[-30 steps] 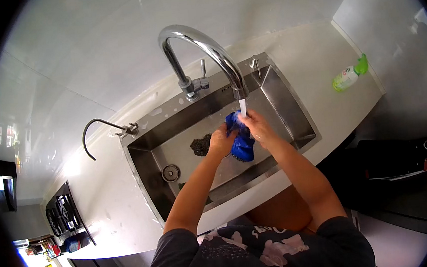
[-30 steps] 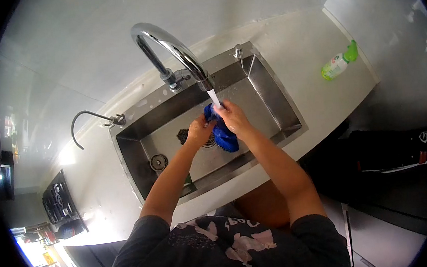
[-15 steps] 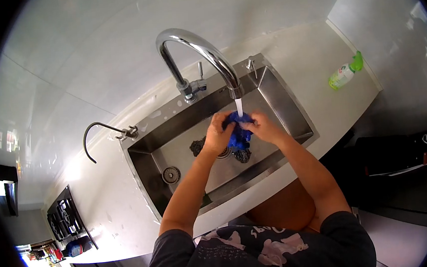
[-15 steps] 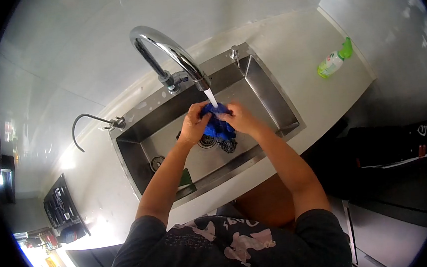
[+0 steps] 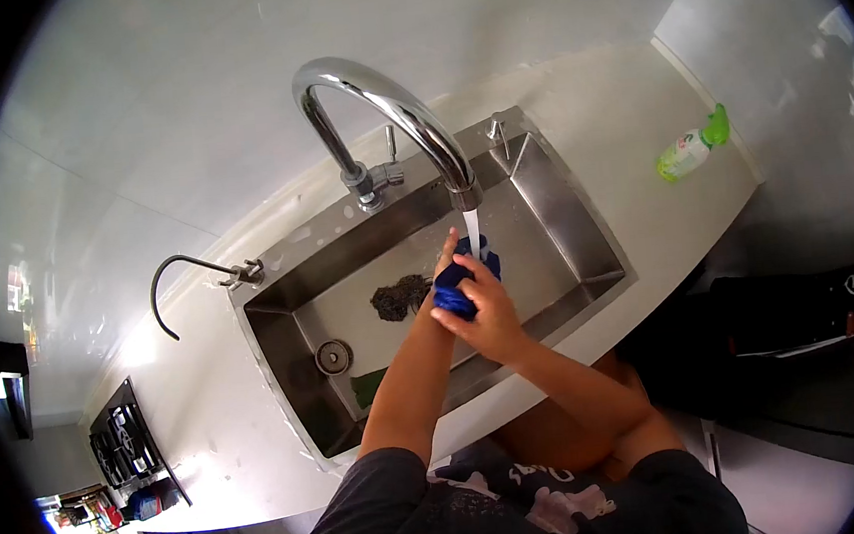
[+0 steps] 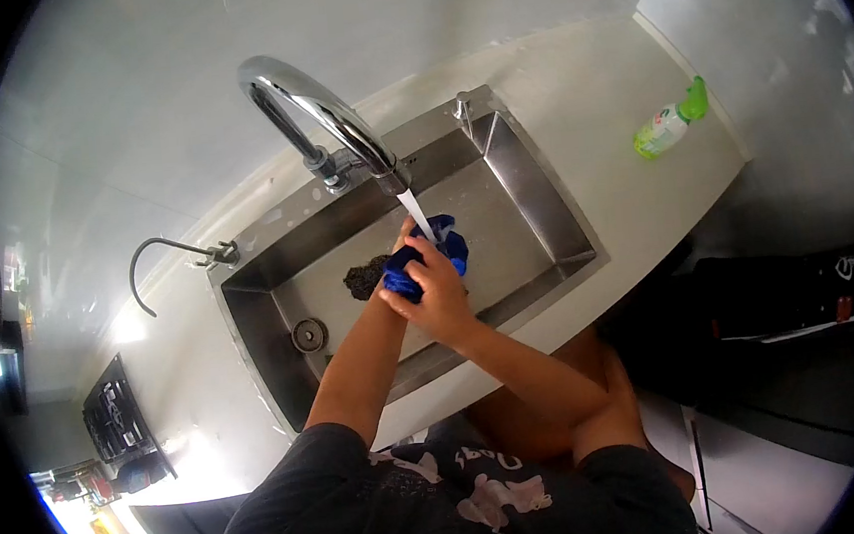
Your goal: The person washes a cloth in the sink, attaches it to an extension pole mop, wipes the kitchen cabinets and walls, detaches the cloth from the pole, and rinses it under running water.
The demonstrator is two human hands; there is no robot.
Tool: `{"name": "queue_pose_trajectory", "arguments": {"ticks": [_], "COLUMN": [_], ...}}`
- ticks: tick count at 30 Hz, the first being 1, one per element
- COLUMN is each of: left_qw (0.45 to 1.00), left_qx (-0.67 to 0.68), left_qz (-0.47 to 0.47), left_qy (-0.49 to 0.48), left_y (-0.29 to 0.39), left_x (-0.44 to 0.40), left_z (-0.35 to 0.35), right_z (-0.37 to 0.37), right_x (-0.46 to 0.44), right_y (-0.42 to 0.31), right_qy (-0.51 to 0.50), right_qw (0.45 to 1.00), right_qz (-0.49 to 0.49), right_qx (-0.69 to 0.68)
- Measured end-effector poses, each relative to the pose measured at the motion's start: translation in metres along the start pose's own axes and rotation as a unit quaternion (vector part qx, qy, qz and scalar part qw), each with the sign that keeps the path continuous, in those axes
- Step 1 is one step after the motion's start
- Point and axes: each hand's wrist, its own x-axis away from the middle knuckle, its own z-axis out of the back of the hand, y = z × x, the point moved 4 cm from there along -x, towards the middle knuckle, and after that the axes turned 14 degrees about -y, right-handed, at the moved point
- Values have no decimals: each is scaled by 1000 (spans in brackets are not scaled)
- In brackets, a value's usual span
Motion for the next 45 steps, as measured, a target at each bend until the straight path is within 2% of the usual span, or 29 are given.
{"name": "queue_pose_trajectory", "arguments": {"ticks": [1, 3, 4, 5, 6, 9, 10, 12, 13, 15, 17, 18, 19, 20, 22, 24, 25, 26, 27, 29, 30, 32, 33, 35, 37, 40, 41, 43, 45], "left_qw": [992, 991, 985, 943, 993, 981, 982, 996, 991, 901, 975, 992, 995, 990, 942, 973, 981, 982, 981, 979, 991, 963, 879, 885, 897, 758, 759, 679, 701], "left_qx": [-94, -76, -15, 46, -4, -49, -55, -3, 25, 103, 16, -30, -76, -47, -269, -66, -145, -145, -132, -120, -99, -124, -372, -329, -332, -566, -566, -677, -649], "left_qz": [-45, -99, -107, -112, -34, -48, -32, -56, -98, -129, -97, -80, -63, -22, -42, -52, -19, -19, 3, 27, -45, -37, 9, 70, 107, 59, 58, 103, 111], "left_qy": [66, 53, -131, -310, 116, 181, 176, 63, -86, -401, -201, -97, 10, 133, 196, 217, 124, 123, 142, 160, 83, 238, 298, 321, 271, 318, 318, 263, 273], "left_y": [2, -7, -16, -21, -18, -28, -22, -21, -23, -29, -32, -31, -28, -26, -19, -18, -17, -7, 4, -2, -13, -12, -5, 2, 8, 28, 33, 46, 50], "left_x": [-2, -7, -25, -30, 11, 5, 11, -2, -17, -36, -41, -38, -31, -3, -6, 9, -5, -1, 1, 6, 7, 32, 30, 55, 47, 58, 60, 58, 60], "left_z": [-1, 13, 34, 41, 7, 21, 1, 37, 61, 109, 113, 110, 105, 52, 58, 27, 64, 63, 59, 63, 67, 8, 23, -34, 11, 13, 16, 16, 14], "right_z": [-7, -16, -20, -27, -30, -24, -32, -37, -38, -39, -40, -40, -40, -39, -40, -37, -37, -40, -55, -59, -61, -58, -53, -37, -16, 11, 10, 5, 4], "right_x": [-2, -6, -14, -21, -26, -28, -18, -2, 6, 10, 6, 0, -6, -17, -19, -20, -13, -5, 7, 12, 9, -1, -4, -6, -4, 0, 1, 5, 6], "right_y": [0, 19, 52, 86, 119, 161, 152, 110, 87, 47, 53, 77, 102, 138, 155, 129, 104, 87, 89, 77, 86, 126, 146, 178, 153, 108, 103, 115, 123], "right_qy": [10, 19, 49, 76, 79, -2, 4, 11, 12, 24, 47, 93, 137, 39, 29, 25, 21, -12, 81, 71, 72, 171, 170, 97, 62, -23, -68, -22, -89], "right_qw": [997, 987, 990, 976, 970, 937, 940, 952, 961, 992, 993, 983, 968, 964, 947, 937, 942, 951, 978, 985, 984, 962, 963, 963, 967, 963, 950, 963, 972], "right_qz": [-8, -17, -110, -201, -229, -343, -337, -300, -269, -128, -105, -155, -204, -262, -307, -329, -326, -299, -167, -156, -156, -200, -200, -215, -236, -260, -260, -201, -172], "right_qx": [82, 162, 68, -28, -26, -67, -55, -56, -68, -3, 40, 42, 42, 32, -89, -112, -79, -78, -99, -35, -35, 68, 67, 128, 74, -69, -157, -180, -136]}}
